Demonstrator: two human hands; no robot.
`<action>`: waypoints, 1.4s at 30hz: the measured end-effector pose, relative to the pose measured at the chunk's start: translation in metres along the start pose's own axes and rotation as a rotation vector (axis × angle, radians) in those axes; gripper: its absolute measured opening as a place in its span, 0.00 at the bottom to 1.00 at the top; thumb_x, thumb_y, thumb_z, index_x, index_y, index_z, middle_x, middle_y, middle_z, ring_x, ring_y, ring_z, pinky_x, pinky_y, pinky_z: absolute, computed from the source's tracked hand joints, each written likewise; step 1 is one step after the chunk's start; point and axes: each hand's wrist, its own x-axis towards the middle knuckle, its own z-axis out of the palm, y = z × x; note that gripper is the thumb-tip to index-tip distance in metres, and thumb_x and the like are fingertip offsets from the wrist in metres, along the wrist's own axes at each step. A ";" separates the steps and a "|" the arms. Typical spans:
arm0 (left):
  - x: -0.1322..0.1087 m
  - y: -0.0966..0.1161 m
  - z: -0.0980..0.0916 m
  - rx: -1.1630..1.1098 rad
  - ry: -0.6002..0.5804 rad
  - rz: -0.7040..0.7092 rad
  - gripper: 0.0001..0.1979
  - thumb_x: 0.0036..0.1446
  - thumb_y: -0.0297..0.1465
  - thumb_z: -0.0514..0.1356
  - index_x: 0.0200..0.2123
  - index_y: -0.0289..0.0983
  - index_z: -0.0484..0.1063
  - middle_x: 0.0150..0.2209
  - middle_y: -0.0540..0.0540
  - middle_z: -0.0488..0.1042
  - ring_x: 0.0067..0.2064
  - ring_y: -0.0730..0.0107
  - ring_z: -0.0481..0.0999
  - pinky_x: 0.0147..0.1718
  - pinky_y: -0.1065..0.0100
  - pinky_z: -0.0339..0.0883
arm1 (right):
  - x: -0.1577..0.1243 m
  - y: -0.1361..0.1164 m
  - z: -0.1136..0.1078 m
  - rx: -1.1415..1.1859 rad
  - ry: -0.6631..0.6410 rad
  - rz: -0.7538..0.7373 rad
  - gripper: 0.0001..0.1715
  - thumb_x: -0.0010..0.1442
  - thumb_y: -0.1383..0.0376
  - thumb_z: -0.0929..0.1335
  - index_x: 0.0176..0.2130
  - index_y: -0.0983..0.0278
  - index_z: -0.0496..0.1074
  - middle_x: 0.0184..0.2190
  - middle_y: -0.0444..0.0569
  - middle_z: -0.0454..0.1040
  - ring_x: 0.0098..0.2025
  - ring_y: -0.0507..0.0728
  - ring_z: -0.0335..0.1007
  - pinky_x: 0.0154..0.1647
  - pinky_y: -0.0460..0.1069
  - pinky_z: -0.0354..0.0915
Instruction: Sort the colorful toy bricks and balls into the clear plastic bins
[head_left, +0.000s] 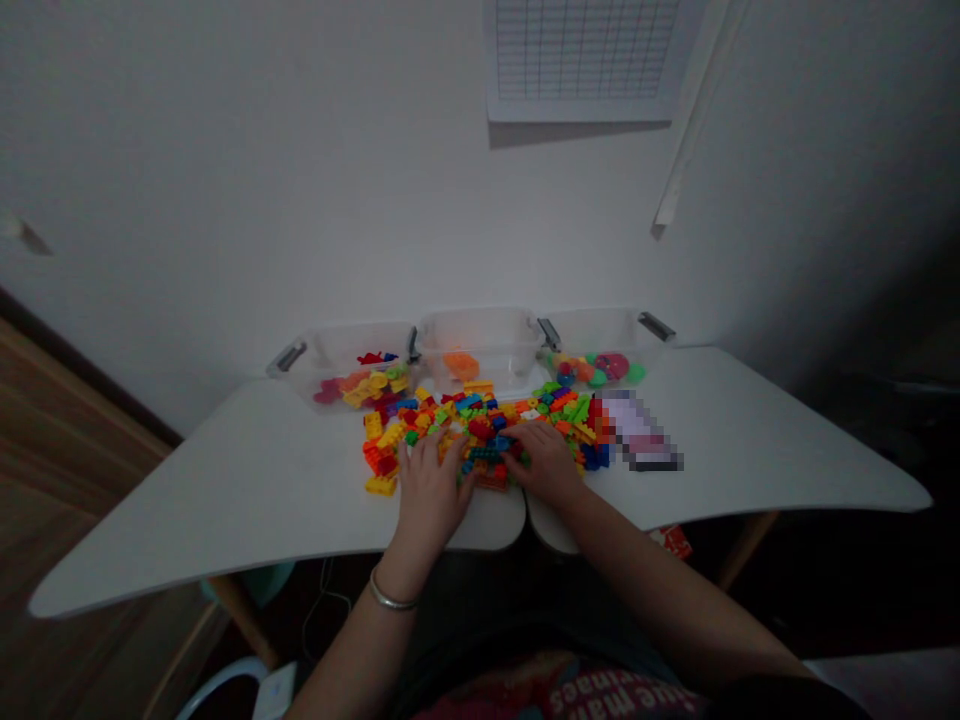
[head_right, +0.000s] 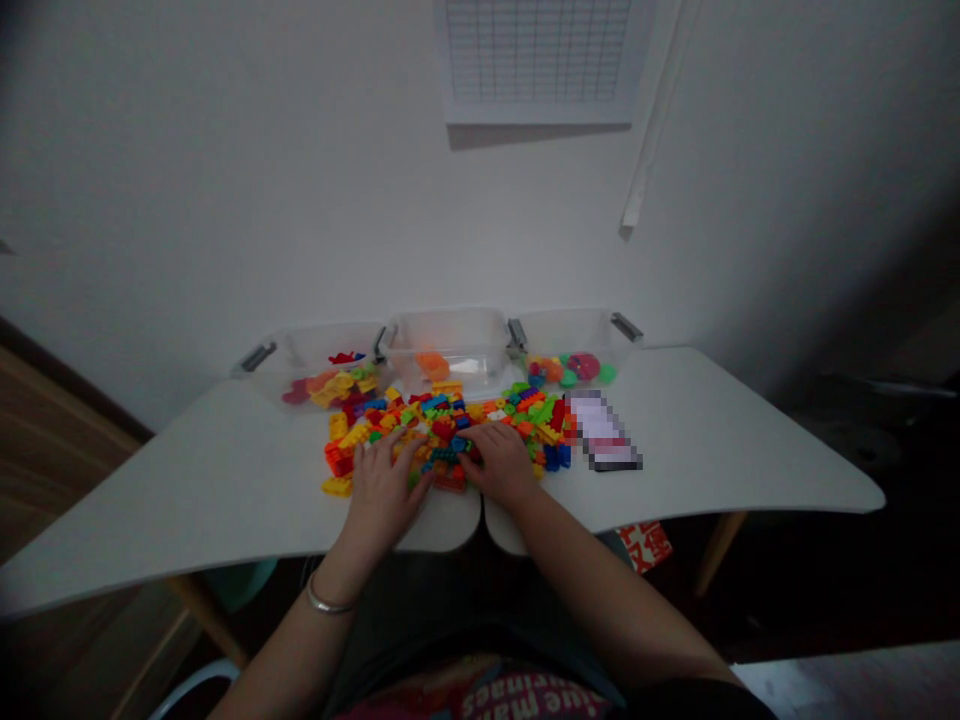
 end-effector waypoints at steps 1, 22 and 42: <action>-0.005 -0.003 0.002 0.059 0.019 -0.014 0.25 0.57 0.38 0.60 0.58 0.40 0.67 0.61 0.35 0.64 0.61 0.44 0.63 0.61 0.38 0.47 | 0.000 0.001 0.000 0.001 0.007 0.011 0.14 0.58 0.67 0.68 0.45 0.61 0.73 0.42 0.52 0.78 0.45 0.60 0.73 0.51 0.57 0.66; 0.008 -0.034 0.020 0.099 0.104 0.120 0.15 0.62 0.31 0.54 0.50 0.40 0.74 0.54 0.39 0.73 0.56 0.50 0.69 0.61 0.39 0.50 | 0.000 0.002 0.003 0.032 0.036 0.108 0.15 0.58 0.66 0.67 0.46 0.62 0.72 0.41 0.52 0.77 0.46 0.61 0.72 0.52 0.58 0.66; 0.008 -0.039 0.016 -0.112 0.087 0.335 0.15 0.54 0.29 0.58 0.46 0.39 0.74 0.52 0.40 0.73 0.55 0.52 0.67 0.55 0.48 0.62 | 0.086 0.125 -0.076 -0.433 0.188 0.652 0.20 0.59 0.59 0.63 0.47 0.64 0.75 0.40 0.55 0.79 0.44 0.63 0.70 0.51 0.57 0.58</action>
